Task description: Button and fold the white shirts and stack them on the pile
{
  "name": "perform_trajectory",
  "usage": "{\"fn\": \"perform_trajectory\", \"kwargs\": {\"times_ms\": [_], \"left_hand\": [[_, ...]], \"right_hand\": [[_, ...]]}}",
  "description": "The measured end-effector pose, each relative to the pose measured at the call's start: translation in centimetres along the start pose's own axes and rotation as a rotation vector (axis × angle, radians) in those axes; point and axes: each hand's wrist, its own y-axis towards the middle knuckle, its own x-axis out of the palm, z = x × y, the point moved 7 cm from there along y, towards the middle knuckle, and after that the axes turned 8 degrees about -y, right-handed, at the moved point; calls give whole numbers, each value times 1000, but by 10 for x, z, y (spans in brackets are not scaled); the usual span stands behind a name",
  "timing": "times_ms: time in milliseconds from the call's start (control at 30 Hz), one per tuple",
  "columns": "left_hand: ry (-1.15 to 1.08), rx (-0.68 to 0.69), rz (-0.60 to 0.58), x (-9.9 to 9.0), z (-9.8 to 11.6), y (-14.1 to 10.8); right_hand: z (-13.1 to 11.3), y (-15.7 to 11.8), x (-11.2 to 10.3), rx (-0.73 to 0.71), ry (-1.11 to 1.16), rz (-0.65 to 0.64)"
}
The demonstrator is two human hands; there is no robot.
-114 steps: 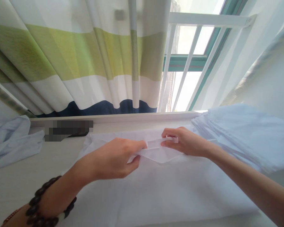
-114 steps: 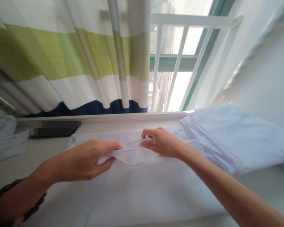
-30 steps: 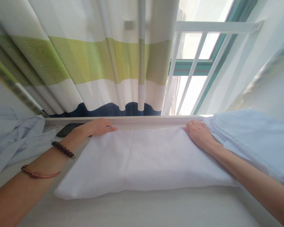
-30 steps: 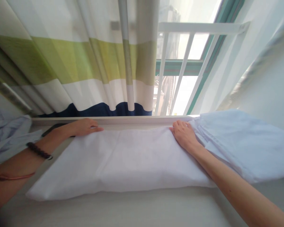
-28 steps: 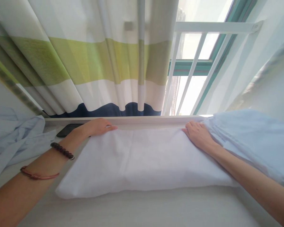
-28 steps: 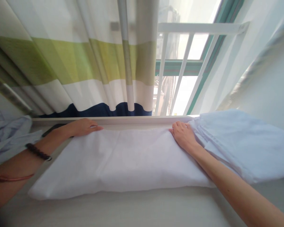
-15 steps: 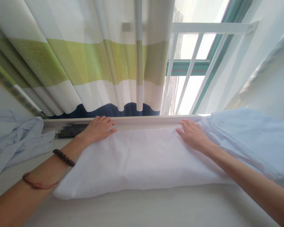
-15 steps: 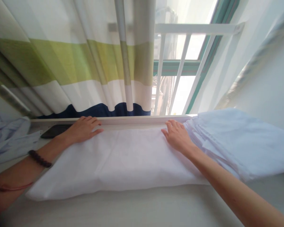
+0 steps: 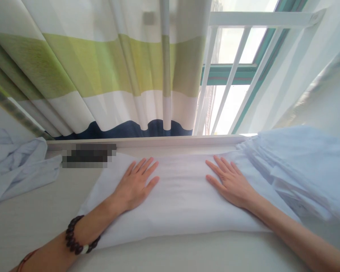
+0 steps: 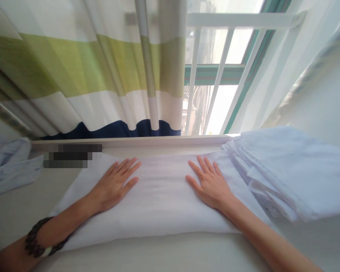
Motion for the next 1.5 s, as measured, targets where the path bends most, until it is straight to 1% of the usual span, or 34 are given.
{"fn": "perform_trajectory", "kwargs": {"times_ms": [67,167,233,300,333,400,467,533,600,667,733,800,867,967,1033,1100,1200,1333,1400,1467,1500], "left_hand": [[18,-35,7,-3,-15,-2],[53,-106,10,-5,-31,-4],[72,-156,5,-6,-36,-5],[75,-180,-17,-9,-34,-5],[69,-172,-27,-12,-28,-3],[57,-112,-19,-20,-8,3],[50,-5,9,-28,23,11],[42,89,1,-27,53,21],[26,115,-29,-18,71,29],[-10,106,-37,-7,74,35],[-51,113,-28,0,66,37],[-69,131,-25,3,50,36],[-57,111,-20,2,27,33],[-22,46,0,-4,-9,26],[2,15,11,-8,-26,20],[23,-7,11,-10,-38,13],[40,-49,4,-10,-51,0],[41,-66,18,-10,-60,-23],[40,-71,17,-13,-60,-30],[48,-105,-30,-19,-55,-30],[61,-130,-63,-23,-49,-26]], "right_hand": [[10,-1,1,15,-11,14],[15,-2,1,24,-25,26],[14,-1,-1,26,-33,5],[10,-1,-6,35,-41,-53],[6,0,-10,39,-43,-90],[-7,2,-21,33,-35,-144],[-27,8,-35,-4,-15,-135],[-47,15,-42,-57,4,-86],[-57,22,-39,-80,19,-58],[-56,27,-26,-75,47,-51],[-44,29,-14,-74,78,-37],[-28,28,-6,-84,90,-18],[-8,27,-2,-61,78,-4],[20,25,1,24,39,20],[32,25,3,72,13,30],[40,26,6,110,-5,34],[44,26,9,153,-27,38],[38,20,11,137,-58,47],[31,16,7,124,-81,36],[22,15,-2,128,-112,-19],[16,17,-8,132,-125,-62]]}}
